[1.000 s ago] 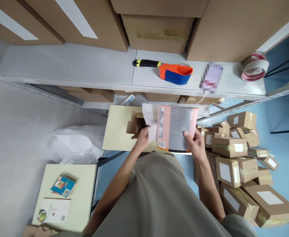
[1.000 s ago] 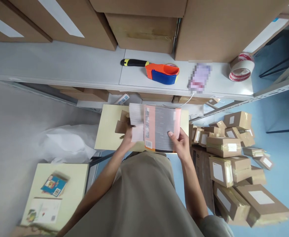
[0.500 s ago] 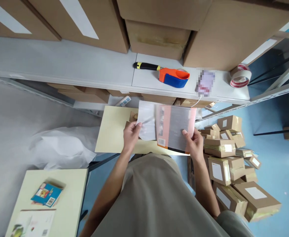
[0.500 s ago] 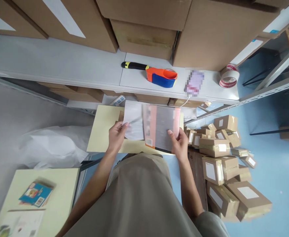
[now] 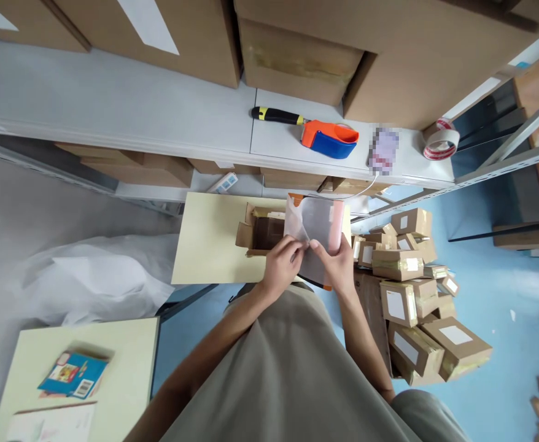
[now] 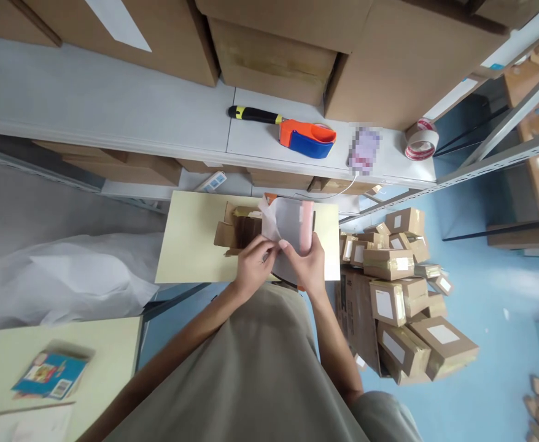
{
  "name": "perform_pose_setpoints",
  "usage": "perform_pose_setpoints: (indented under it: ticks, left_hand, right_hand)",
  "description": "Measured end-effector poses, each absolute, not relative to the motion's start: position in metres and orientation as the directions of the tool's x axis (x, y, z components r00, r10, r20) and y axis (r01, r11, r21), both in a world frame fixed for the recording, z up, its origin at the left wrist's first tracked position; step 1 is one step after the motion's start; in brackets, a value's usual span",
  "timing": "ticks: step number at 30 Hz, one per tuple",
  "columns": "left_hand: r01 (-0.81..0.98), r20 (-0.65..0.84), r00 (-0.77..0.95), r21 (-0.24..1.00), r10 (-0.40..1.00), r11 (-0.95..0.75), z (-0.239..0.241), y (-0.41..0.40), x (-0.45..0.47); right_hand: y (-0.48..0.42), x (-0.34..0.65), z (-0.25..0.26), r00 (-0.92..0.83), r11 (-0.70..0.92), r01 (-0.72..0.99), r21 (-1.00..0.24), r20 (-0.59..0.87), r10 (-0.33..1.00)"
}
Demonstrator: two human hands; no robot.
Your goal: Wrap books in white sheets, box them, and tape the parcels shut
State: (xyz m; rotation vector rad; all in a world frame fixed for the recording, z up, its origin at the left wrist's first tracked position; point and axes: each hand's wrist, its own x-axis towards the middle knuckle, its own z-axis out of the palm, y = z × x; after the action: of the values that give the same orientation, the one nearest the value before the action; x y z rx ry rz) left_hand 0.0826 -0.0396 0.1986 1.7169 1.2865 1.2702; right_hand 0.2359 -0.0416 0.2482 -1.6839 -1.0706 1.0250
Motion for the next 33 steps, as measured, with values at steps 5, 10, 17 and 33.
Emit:
perform_pose_setpoints:
  ticks: [5, 10, 17, 33]
  left_hand:
    - [0.370, 0.395, 0.145, 0.829, 0.907, -0.420, 0.184, -0.057, 0.077]
    - [0.320, 0.361, 0.249, 0.845, 0.899, -0.428, 0.172, -0.046, 0.042]
    - [0.699, -0.189, 0.392, 0.698, 0.900, -0.158, 0.116, 0.011, -0.019]
    - [0.585, -0.113, 0.464, 0.784, 0.879, -0.209, 0.076, 0.048, -0.022]
  right_hand:
    - [-0.033, 0.233, 0.248, 0.315, -0.325, 0.373, -0.869, -0.211, 0.925]
    - [-0.031, 0.247, 0.256, 0.339, -0.339, 0.421, -0.841, -0.201, 0.919]
    - [-0.027, 0.287, 0.313, 0.441, -0.151, 0.602, -0.784, 0.169, 0.882]
    - [0.048, 0.250, 0.242, -0.278, 0.155, 0.783, -0.603, -0.115, 0.954]
